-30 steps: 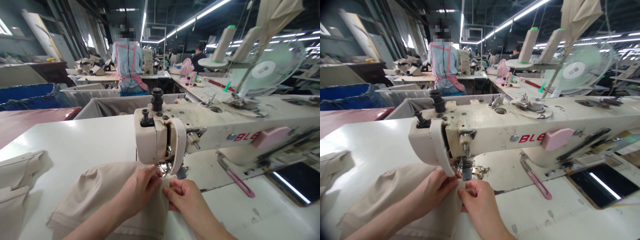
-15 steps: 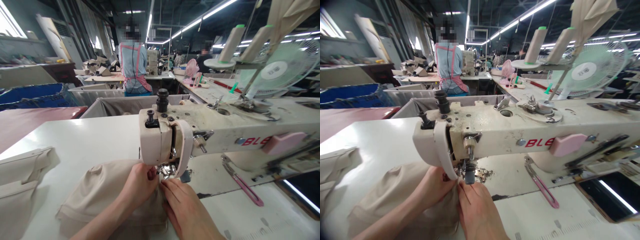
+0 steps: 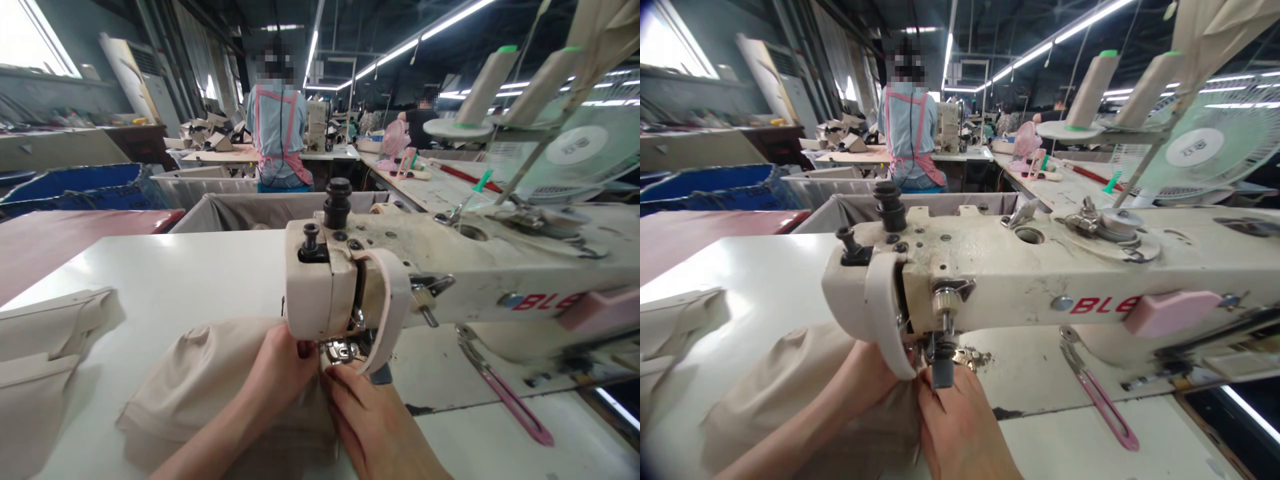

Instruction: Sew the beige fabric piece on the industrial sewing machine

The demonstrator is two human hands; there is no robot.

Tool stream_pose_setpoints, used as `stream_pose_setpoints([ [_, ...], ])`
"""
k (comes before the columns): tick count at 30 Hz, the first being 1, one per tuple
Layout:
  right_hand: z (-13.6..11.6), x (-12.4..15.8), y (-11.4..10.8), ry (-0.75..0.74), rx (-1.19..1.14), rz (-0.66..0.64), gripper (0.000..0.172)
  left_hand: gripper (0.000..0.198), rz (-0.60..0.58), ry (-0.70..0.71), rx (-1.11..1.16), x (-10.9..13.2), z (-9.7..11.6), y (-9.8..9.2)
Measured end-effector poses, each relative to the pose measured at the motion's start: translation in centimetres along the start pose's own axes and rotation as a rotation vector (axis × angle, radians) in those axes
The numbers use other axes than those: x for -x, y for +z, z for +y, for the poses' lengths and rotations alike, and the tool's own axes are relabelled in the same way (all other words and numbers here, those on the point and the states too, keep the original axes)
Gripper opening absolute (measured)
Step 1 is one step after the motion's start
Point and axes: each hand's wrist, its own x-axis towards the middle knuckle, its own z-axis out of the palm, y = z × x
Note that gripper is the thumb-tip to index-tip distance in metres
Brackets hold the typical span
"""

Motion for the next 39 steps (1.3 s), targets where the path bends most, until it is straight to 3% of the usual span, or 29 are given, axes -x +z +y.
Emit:
stream_pose_setpoints([
  [4, 0.2, -0.2, 0.0, -0.034, -0.007, 0.035, 0.033, 0.015, 0.021, 0.041, -0.031, -0.5, -0.7, 0.3],
  [10, 0.4, 0.0, 0.4, -0.036, 0.078, -0.049, 0.04, 0.018, 0.053, 0.095, -0.03, -2.1, -1.1, -0.7],
  [14, 0.4, 0.5, 0.4, -0.047, 0.062, -0.055, 0.044, 0.019, 0.095, 0.17, -0.101, 0.1, -1.1, -1.8],
  [18, -0.1, 1.1, -0.3, 0.094, -0.09, -0.029, 0.032, 0.017, -0.193, 0.422, -0.209, 3.8, -1.0, -2.0],
  [20, -0.6, 1.4, -0.7, 0.158, -0.135, -0.026, 0.027, 0.022, -0.265, 0.479, -0.234, 4.7, -0.9, -1.9],
  [26, -1.6, 1.7, -1.0, 0.001, -0.059, -0.003, 0.044, 0.028, -0.183, 0.325, -0.139, 4.4, -0.6, -1.8],
  [32, -1.5, 1.4, -1.4, -0.023, -0.088, -0.061, 0.05, 0.024, -0.178, 0.585, -0.27, 4.6, -0.7, -1.2],
  [39, -0.2, 1.3, -1.6, -0.089, -0.076, -0.111, 0.052, 0.024, -0.082, 0.596, -0.306, 4.0, -0.8, -0.3],
])
